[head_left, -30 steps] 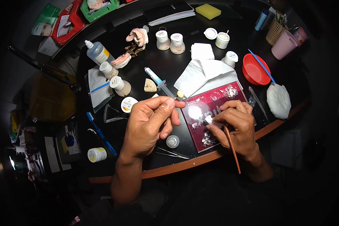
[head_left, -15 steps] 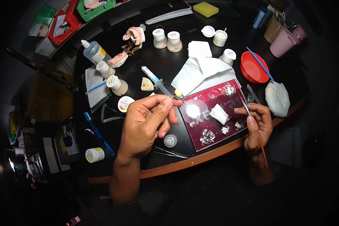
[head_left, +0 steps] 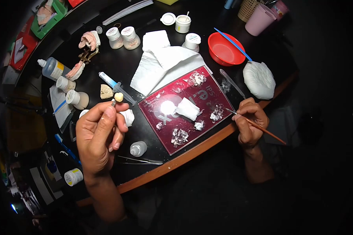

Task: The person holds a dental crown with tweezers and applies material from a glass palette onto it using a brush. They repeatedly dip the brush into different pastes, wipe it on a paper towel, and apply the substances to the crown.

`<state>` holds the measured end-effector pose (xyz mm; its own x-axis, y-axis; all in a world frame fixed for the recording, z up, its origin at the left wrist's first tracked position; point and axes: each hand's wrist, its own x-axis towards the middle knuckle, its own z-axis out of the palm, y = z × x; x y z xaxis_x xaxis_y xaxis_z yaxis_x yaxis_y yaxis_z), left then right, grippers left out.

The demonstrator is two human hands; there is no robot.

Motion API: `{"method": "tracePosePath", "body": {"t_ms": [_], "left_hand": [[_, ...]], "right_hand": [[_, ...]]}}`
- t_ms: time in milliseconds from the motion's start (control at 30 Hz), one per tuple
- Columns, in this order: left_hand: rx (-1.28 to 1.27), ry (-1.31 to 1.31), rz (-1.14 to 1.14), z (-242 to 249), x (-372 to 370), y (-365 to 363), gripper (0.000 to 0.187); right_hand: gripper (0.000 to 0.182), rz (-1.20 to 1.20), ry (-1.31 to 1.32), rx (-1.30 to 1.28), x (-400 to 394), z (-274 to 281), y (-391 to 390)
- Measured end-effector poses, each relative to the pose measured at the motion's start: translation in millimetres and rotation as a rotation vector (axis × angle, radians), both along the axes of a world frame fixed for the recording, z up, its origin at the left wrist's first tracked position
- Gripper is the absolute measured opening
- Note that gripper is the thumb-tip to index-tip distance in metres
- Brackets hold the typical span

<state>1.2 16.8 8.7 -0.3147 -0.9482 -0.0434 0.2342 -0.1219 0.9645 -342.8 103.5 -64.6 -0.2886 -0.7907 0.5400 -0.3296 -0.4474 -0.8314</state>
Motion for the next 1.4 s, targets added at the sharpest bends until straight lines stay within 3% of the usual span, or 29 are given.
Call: {"method": "tracePosePath", "body": {"t_ms": [100,367,800,1400], "left_hand": [[-0.003,-0.028,0.018,-1.8,1.1,-0.1,0.034],[-0.032,-0.046,0.012,-0.9,-1.5,0.2,0.034],[-0.03,-0.043,0.032,2.5,-4.8,2.4,0.034],[-0.035,-0.06,0.029,2.5,-5.1,2.2,0.034]], "right_hand": [[0.007,0.002,-0.003,0.096,-3.6,-1.8,6.5],[0.01,0.13,0.108,0.011,-7.9,-3.1,6.9],[0.011,0.102,0.261,-0.027,-2.3,-0.1,6.8],[0.012,0.091,0.284,-0.041,-1.3,-1.0,6.2]]}}
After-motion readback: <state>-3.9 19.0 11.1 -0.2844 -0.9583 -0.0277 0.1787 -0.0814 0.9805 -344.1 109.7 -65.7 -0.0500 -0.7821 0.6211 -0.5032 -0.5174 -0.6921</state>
